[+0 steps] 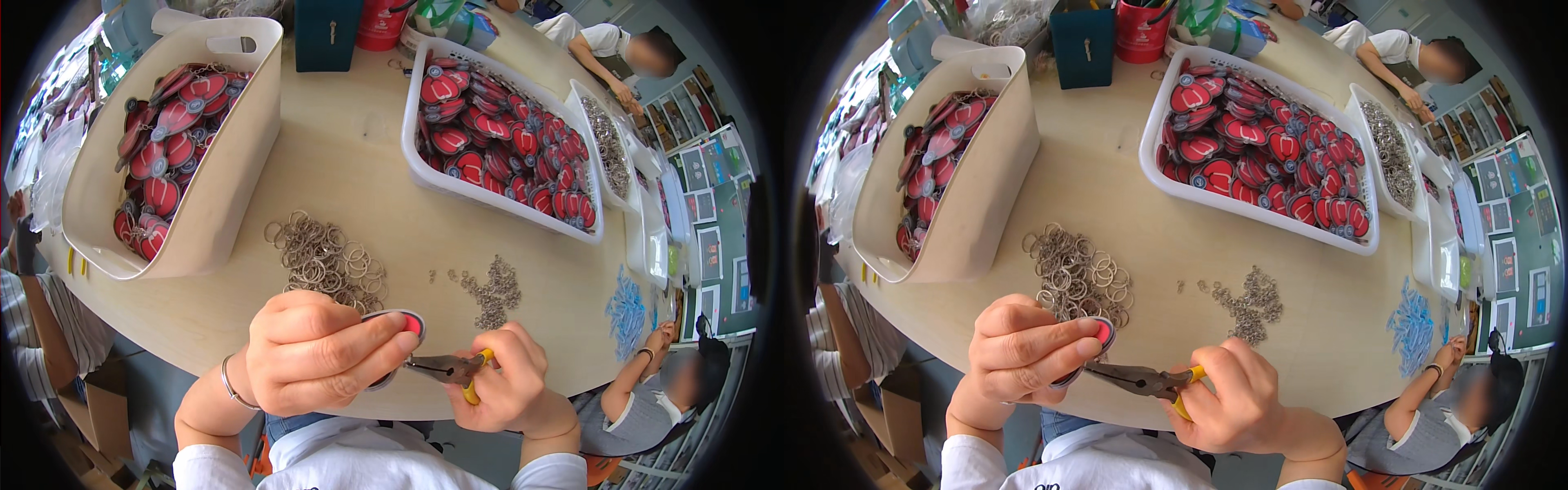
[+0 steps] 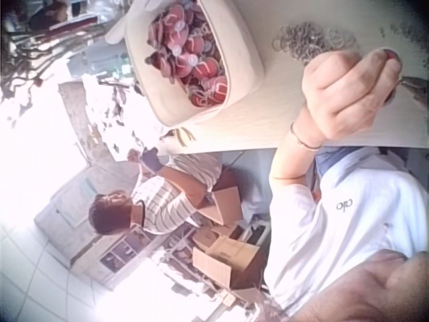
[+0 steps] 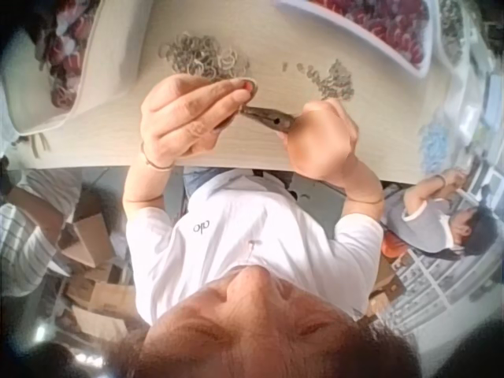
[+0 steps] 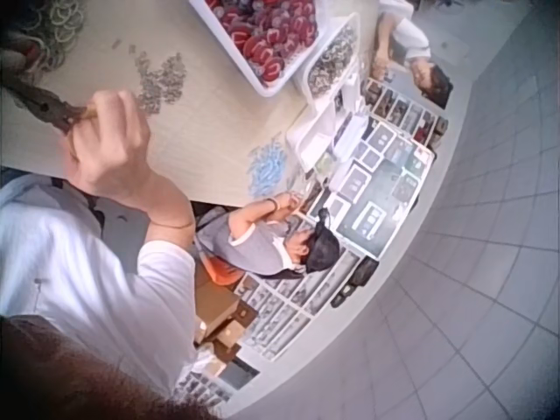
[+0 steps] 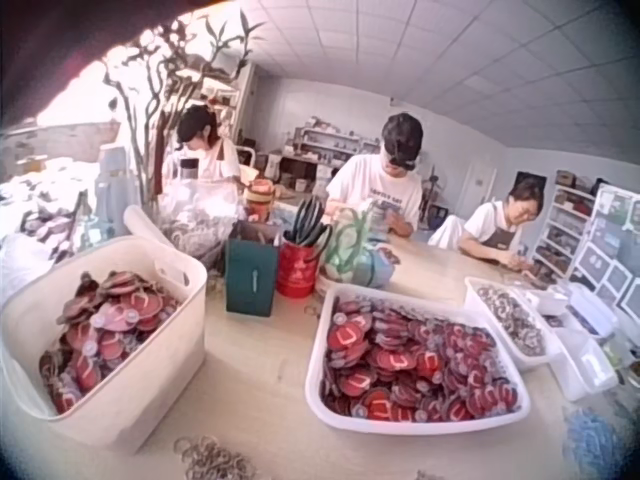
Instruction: The person assembles heart-shaped keychains by attaching metal rings to red and white heart-shaped tags using pliers. They pick up a tag, thread a metal ring through a hole, and use pliers to close the ring, repeating this process for multiple items.
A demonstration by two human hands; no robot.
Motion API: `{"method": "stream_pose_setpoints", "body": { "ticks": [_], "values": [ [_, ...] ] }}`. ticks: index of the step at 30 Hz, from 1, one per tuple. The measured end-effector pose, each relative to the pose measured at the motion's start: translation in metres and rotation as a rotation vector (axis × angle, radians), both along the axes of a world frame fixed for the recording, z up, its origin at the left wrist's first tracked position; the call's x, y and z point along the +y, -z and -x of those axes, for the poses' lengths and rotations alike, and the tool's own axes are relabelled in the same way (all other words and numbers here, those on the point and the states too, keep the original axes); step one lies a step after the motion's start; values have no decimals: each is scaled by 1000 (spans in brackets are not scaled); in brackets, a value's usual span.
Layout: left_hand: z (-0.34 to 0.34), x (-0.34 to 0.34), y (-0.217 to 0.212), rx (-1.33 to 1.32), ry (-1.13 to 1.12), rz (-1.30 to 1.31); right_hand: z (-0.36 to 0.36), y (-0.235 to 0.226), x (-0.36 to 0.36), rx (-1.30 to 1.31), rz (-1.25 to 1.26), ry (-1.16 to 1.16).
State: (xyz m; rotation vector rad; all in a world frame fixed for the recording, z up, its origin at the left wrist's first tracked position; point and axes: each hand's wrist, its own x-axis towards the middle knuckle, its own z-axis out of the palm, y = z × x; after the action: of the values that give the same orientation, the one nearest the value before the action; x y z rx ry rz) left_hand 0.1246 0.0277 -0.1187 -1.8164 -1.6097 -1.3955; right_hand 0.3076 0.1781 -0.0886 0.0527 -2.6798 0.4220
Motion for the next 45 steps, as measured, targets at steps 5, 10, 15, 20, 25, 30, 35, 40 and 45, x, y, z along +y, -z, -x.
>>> {"method": "stream_pose_setpoints", "body": {
  "ticks": [5,10,15,20,25,30,35,40,45],
  "values": [
    [1,4,1,-12,-2,-18,5,-1,0,-70,127,-25],
    [12,-8,-25,87,-244,68,26,-9,33,-96,344,8],
    [39,-33,-89,175,-742,-55,84,8,113,-30,272,504],
    [142,-34,-111,146,-872,375,116,20,146,-238,20,514],
    [198,-43,-97,120,-1012,733,121,31,140,-41,170,496],
    [97,-11,-94,91,-730,217,93,34,139,217,450,444],
    [18,19,-37,-1358,247,715,71,10,65,372,449,74],
    [-9,42,4,-1957,594,620,36,29,37,116,663,-18],
    [-13,43,21,-1728,326,586,19,41,64,62,441,386]
  ]
}}
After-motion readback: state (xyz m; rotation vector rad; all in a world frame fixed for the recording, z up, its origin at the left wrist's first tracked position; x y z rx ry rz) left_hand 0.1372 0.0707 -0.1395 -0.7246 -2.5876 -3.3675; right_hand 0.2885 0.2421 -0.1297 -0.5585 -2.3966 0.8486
